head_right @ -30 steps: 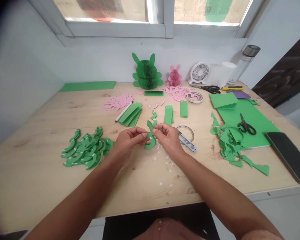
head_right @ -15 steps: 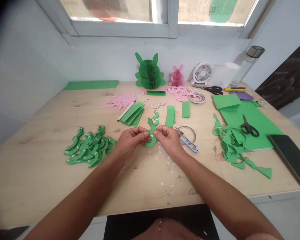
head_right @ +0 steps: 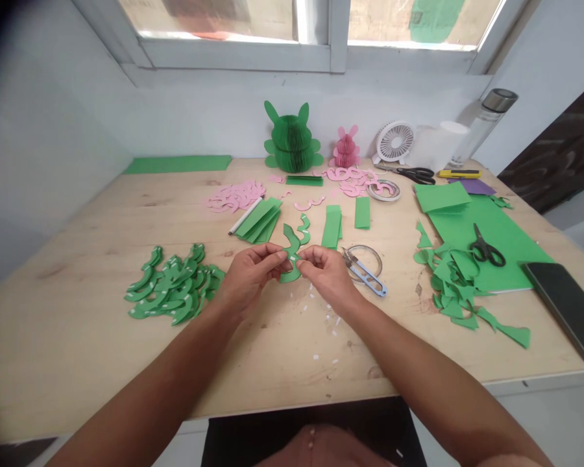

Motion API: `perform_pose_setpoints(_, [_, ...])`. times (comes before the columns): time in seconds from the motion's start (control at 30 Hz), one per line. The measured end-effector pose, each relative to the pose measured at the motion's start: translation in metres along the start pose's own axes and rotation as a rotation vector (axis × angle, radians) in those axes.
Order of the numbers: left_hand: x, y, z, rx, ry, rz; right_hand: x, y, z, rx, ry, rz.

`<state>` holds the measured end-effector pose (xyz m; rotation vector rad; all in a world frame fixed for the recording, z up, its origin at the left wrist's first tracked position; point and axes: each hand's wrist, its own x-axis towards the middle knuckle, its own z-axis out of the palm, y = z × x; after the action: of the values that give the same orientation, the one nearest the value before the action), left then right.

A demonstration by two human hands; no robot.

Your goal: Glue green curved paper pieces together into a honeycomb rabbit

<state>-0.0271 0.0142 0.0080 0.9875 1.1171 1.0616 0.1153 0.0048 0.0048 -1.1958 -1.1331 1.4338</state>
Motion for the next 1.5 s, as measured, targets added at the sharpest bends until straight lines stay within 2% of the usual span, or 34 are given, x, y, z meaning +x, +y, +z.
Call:
perform_pose_setpoints(0.07, [-0.001,-0.001,0.001,0.045,0.006,0.028,0.000,-0.001,0.001,-0.005,0.015,0.000])
perform_pose_setpoints(0.13, [-0.003,-0.001,0.002,0.137,0.064,0.119,0.000,-0.002,0.001,-0.027,0.038,0.002])
perform_pose_setpoints(0.27, [-0.009,-0.001,0.003,0.508,0.262,0.513,0.001,0.001,-0.001,-0.068,0.105,0.002])
perform_pose_setpoints(0.37, [-0.012,-0.003,0.004,0.774,0.234,0.779,0.002,0.004,-0.003,-0.107,0.125,-0.035])
perform_pose_setpoints(0.5, [-0.009,-0.010,0.004,0.925,0.220,0.942,0.002,0.007,-0.004,-0.211,0.142,-0.116])
perform_pose_setpoints(0.7, [-0.005,-0.014,0.002,1.021,0.228,0.983,-0.002,0.004,-0.002,-0.434,0.162,-0.254])
perform_pose_setpoints(0.87, [-0.006,-0.013,0.001,1.017,0.232,0.969,-0.003,0.005,-0.001,-0.505,0.165,-0.340])
perform_pose_setpoints(1.5, [-0.008,-0.010,0.002,0.925,0.218,0.856,-0.004,0.005,-0.002,-0.532,0.174,-0.388])
